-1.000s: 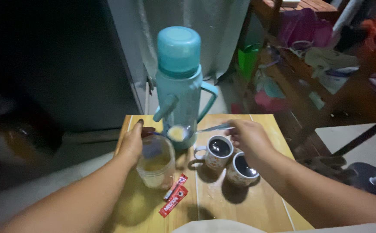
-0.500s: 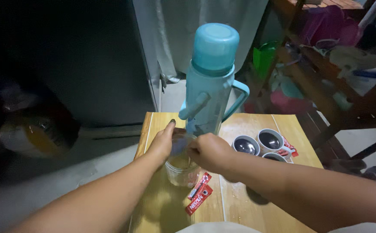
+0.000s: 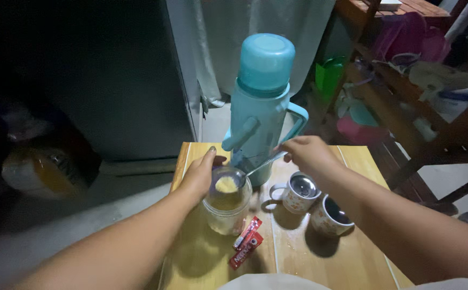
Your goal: The person stirs dark liquid in three mugs, pours hot water from a thermos into the mugs, and adds a white powder from a jar while stirring. The mugs remain on the table after the additions.
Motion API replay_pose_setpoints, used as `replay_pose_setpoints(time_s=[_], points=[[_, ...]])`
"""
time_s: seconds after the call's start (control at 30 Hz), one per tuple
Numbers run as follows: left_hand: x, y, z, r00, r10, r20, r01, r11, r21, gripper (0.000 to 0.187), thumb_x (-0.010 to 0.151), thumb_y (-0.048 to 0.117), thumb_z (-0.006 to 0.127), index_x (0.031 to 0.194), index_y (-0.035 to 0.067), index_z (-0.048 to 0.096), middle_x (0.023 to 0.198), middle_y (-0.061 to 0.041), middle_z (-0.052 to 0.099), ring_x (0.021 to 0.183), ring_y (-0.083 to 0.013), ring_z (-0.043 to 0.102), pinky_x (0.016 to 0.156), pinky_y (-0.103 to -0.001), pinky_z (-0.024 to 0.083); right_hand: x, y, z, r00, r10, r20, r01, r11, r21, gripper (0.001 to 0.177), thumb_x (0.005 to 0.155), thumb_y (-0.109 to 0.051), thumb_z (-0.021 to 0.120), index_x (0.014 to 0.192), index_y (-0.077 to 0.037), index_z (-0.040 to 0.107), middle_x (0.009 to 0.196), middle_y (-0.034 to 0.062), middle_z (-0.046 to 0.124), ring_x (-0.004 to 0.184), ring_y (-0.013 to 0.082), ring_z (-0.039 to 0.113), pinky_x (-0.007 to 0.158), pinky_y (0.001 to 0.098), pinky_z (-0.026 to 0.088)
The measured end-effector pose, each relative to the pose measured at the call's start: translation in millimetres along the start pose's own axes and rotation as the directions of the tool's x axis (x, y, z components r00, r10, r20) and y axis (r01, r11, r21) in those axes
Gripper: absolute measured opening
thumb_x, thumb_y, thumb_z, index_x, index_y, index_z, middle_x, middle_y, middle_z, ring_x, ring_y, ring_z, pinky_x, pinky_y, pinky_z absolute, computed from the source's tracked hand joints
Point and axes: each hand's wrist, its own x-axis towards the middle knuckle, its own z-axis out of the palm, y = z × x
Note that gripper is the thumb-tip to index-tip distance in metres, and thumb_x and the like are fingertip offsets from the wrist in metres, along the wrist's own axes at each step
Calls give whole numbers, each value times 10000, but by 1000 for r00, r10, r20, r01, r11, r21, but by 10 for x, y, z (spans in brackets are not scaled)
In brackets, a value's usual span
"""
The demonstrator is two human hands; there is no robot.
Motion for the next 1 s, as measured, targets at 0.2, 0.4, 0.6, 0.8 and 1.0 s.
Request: replay_pose_setpoints(time_s=[0.2,0.4,0.6,0.8,1.0], points=[[15,437,331,979,181,-88,-139,923,359,504,1016,465,456,1110,72,758,844,-176,727,814,-262,680,779,-404,507,-148,121,-762,996,10,-87,2,992,129,262,936,-221,605,994,-52,797,747,10,602,597,97,468,516,259,356],[-148,637,937,914,404,-42,-351,838,418,373,989,366,541,958,78,776,851,-158,740,821,-306,705,751,-411,527,-453,443,-1579,975,-101,-198,112,993,45,270,967,-234,606,1002,-41,792,770,26,609,613,108,480,528,273,368],[-385,606,1591,863,494,104,-487,761,428,350,968,323,556,887,52,762,953,-167,745,934,-349,715,811,-423,546,-910,861,-1854,886,-357,-297,246,903,-351,225,970,-217,622,1036,-62,772,818,76,719,695,133,635,611,315,496],[-511,562,1996,905,406,130,-417,780,467,365,962,336,558,876,56,776,934,-171,743,931,-358,702,824,-439,529,-1225,1134,-1857,779,-623,-66,483,664,-571,161,895,-138,699,1024,-95,786,865,103,724,769,260,656,675,364,517],[-489,497,2009,900,427,83,-408,760,506,348,950,323,559,889,55,773,962,-168,740,950,-359,694,831,-441,529,-1152,1245,-1953,856,-484,-182,372,821,-433,188,935,-147,634,1030,-81,781,861,65,735,753,202,660,651,332,526]])
